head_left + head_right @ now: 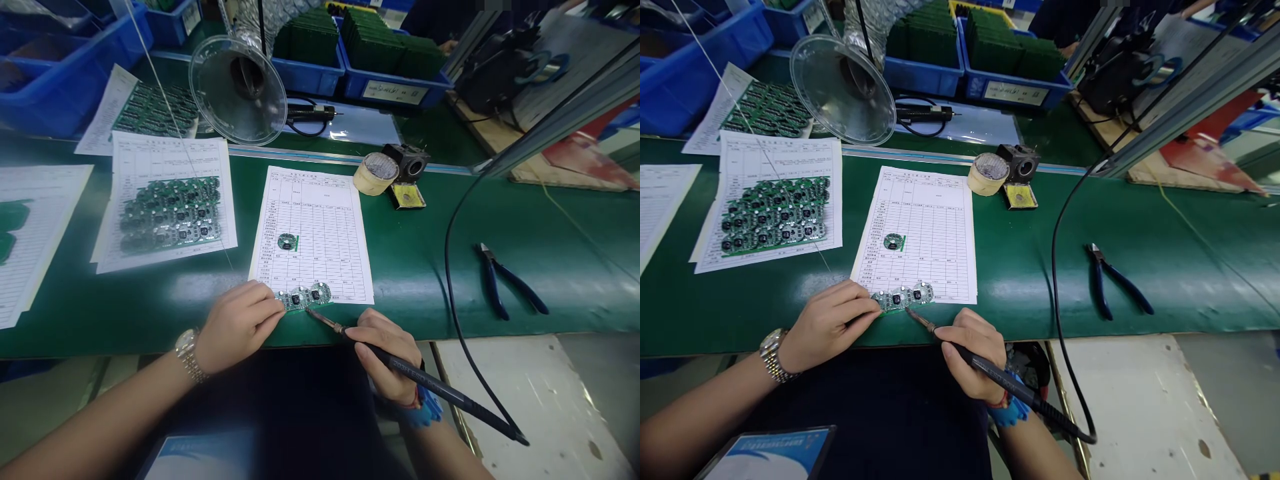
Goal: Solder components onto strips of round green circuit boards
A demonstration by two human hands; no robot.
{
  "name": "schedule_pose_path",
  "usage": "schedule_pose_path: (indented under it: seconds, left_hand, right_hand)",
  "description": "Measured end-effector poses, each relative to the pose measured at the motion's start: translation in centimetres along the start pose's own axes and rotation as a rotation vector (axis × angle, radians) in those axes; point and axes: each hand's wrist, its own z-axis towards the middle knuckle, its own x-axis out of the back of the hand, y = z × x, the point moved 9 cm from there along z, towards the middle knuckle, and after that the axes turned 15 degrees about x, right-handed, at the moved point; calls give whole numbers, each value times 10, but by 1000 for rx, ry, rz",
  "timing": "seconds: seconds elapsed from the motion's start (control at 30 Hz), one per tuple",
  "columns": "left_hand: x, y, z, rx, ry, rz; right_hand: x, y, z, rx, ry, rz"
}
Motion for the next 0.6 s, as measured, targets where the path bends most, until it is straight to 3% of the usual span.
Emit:
schedule_pose_path:
  seconds: [0.33,0.6]
  left_hand:
    - [12,-8,-7,45,41,-56]
    - [7,-8,-8,48,16,-14]
  right_hand:
    - [9,9,-12,-71,67,41]
    - [-4,9,-9,-66,12,45]
